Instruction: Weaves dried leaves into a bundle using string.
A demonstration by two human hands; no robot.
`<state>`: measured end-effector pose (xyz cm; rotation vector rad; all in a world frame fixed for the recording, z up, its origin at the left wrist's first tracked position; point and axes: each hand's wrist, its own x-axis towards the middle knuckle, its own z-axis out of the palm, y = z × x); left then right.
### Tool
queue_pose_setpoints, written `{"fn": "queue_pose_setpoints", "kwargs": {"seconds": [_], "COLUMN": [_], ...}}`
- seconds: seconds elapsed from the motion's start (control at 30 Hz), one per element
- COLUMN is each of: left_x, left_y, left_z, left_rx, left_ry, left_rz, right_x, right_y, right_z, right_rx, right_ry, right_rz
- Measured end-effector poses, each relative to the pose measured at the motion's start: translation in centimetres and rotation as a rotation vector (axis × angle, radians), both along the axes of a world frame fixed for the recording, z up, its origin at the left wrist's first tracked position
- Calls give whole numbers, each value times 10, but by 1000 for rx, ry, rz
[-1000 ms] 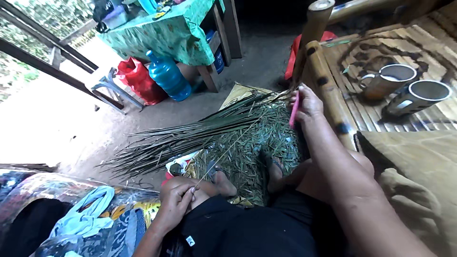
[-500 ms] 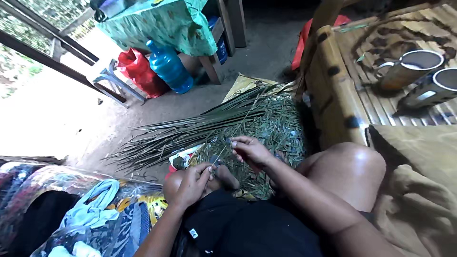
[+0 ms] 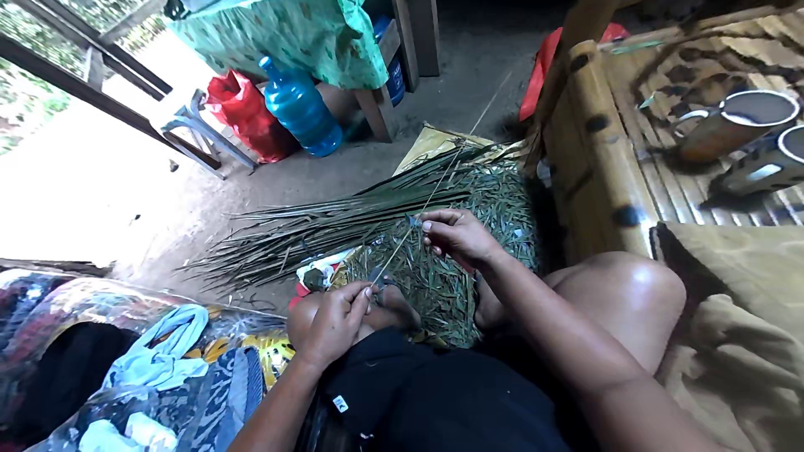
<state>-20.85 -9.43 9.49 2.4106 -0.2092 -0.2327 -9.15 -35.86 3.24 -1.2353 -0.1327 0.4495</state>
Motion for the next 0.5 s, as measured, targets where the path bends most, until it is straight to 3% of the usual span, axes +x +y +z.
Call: {"fn": "queue_pose_setpoints", "kwargs": {"seconds": [0.27,0.5], "left_x": [4,-4], "left_y": [-13,-2], "left_z": [-11,-14], "left_rx": [-58,-53], "left_ry": [76,53], "left_rz": [49,23], "right_x": [-19,33], "right_y": [17,-38], "right_z": [-10,-6], "right_rx": [-26,-3], "right_ry": [40,125], "right_rz": [-30,-359]}}
